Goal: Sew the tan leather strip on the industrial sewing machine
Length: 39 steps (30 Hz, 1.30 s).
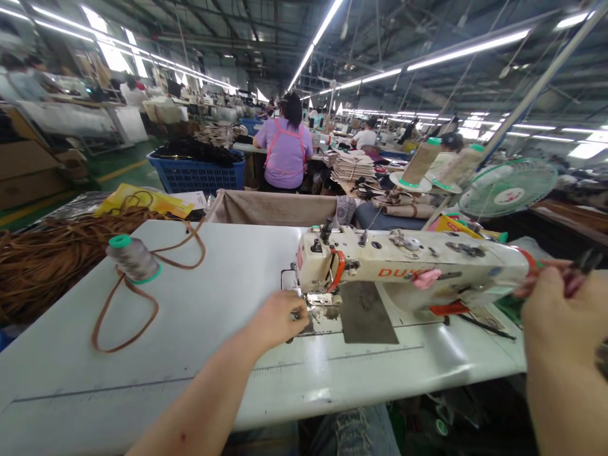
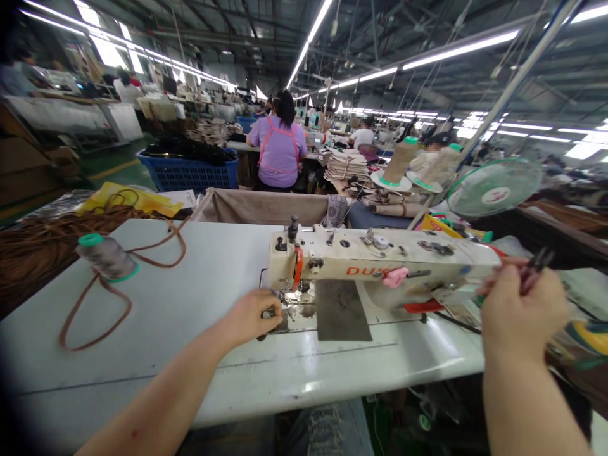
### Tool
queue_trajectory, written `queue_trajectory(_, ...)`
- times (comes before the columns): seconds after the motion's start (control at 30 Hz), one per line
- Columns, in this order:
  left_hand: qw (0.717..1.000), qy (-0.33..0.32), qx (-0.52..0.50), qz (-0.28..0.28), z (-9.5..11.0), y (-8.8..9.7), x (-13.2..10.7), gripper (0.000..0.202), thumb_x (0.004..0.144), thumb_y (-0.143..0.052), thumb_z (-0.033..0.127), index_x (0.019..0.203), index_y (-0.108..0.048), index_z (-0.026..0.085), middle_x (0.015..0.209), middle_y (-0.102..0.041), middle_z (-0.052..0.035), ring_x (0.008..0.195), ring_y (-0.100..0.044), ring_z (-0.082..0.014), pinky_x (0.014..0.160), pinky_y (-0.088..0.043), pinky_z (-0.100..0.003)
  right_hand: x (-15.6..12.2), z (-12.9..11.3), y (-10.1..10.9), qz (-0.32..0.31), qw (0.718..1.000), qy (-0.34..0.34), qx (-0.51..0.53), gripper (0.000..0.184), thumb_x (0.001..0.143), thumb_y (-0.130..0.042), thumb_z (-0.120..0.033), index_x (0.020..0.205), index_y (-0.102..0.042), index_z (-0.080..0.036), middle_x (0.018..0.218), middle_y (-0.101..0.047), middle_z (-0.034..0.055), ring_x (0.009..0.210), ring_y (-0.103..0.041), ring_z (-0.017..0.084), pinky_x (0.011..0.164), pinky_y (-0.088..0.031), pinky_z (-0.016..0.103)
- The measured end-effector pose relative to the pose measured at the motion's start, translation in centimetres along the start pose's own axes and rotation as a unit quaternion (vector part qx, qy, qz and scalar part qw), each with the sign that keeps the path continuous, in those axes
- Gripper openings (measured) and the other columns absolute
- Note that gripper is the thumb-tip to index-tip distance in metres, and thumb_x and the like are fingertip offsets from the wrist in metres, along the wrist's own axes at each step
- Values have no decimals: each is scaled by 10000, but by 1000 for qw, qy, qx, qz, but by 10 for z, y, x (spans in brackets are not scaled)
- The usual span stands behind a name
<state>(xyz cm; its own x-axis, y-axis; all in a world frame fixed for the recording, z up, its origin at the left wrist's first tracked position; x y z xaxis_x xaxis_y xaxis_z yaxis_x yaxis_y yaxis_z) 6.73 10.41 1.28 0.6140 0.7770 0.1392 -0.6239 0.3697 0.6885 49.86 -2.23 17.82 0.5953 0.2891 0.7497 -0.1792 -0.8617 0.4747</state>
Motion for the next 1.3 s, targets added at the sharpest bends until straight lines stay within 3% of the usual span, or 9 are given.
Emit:
queue_trajectory(0.03, 1000, 15, 9, 4, -1, 1, 0, 59, 788, -706, 154, 783, -723, 210, 827, -677, -5, 869, -623, -189, 801, -430, -290, -37, -11, 8, -25, 999, -22, 39, 443, 953, -468, -490, 1127, -707, -160, 790, -707, 121, 631, -658, 261, 594, -496, 368)
queue_trajectory(0.1, 997, 63, 34, 12, -5, 3, 0, 82, 780, -669, 136, 810, -683, 210, 817, -666, -2, 829, -616, -186, 745, -406, -287, -109, -37, 6, -224, 972, -19, 74, 436, 935, -485, -581, 1063, -714, -233, 788, -714, 88, 696, -683, 278, 621, -518, 368)
queue_trajectory(0.17, 992, 111, 55, 22, -10, 5, 0, 121, 820, -629, 167, 917, -686, 214, 778, -644, -3, 747, -596, -189, 664, -360, -293, -172, -62, -4, -419, 902, -22, 101, 400, 878, -564, -638, 999, -696, -281, 877, -758, 67, 823, -727, 302, 713, -563, 384)
queue_trajectory(0.27, 985, 153, 70, 30, -18, 6, 1, 265, 889, -594, 217, 1142, -670, 217, 748, -634, 9, 672, -576, -184, 615, -319, -290, -227, -97, -17, -560, 812, 8, 164, 396, 955, -485, -626, 994, -652, -269, 980, -771, 75, 945, -732, 295, 823, -570, 383)
queue_trajectory(0.43, 982, 163, 87, 28, -23, 8, 2, 132, 884, -593, 135, 903, -702, 209, 772, -675, -2, 731, -606, -166, 679, -368, -273, -258, -151, -29, -600, 789, 126, 42, 294, 1067, -370, -390, 1057, -607, -218, 1080, -769, 134, 1021, -732, 279, 868, -524, 354)
queue_trajectory(0.63, 976, 183, 100, 70, -31, 20, 3, 121, 876, -597, 148, 901, -700, 207, 869, -722, -33, 823, -647, -192, 732, -412, -282, -279, -200, -37, -598, 760, 235, -99, 394, 1101, -327, -399, 1213, -605, -144, 1033, -783, 189, 986, -772, 332, 794, -542, 367)
queue_trajectory(0.93, 967, 199, 109, 116, -34, 29, -1, 122, 886, -614, 226, 902, -732, 199, 910, -723, -58, 894, -655, -220, 781, -443, -305, -284, -208, -53, -578, 767, 235, -152, 458, 1105, -285, -345, 1180, -644, -71, 997, -766, 259, 995, -777, 353, 796, -574, 394)
queue_trajectory(1.13, 966, 199, 118, 116, -34, 29, 0, 240, 919, -587, 257, 967, -816, 202, 949, -720, -86, 971, -661, -238, 919, -472, -321, -292, -220, -65, -566, 771, 252, -147, 393, 1110, -327, -317, 1198, -630, -82, 997, -770, 233, 982, -781, 322, 769, -574, 363)
queue_trajectory(1.3, 969, 192, 114, 104, -35, 26, 1, 242, 883, -672, 305, 1043, -848, 261, 954, -693, -83, 987, -660, -247, 960, -484, -335, -301, -225, -62, -557, 759, 313, -123, 336, 1115, -366, -320, 1223, -605, -111, 991, -768, 201, 968, -776, 303, 774, -558, 349)
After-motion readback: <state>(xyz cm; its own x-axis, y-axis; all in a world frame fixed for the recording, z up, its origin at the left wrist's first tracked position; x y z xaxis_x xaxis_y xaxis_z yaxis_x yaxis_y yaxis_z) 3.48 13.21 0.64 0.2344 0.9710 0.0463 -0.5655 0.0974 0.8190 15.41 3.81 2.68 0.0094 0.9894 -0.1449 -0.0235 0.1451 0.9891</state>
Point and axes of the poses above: each hand's wrist, its own x-axis towards the middle knuckle, its own y-axis out of the back of the hand, z = x × y, the point moved 4 cm from there along x, towards the middle knuckle
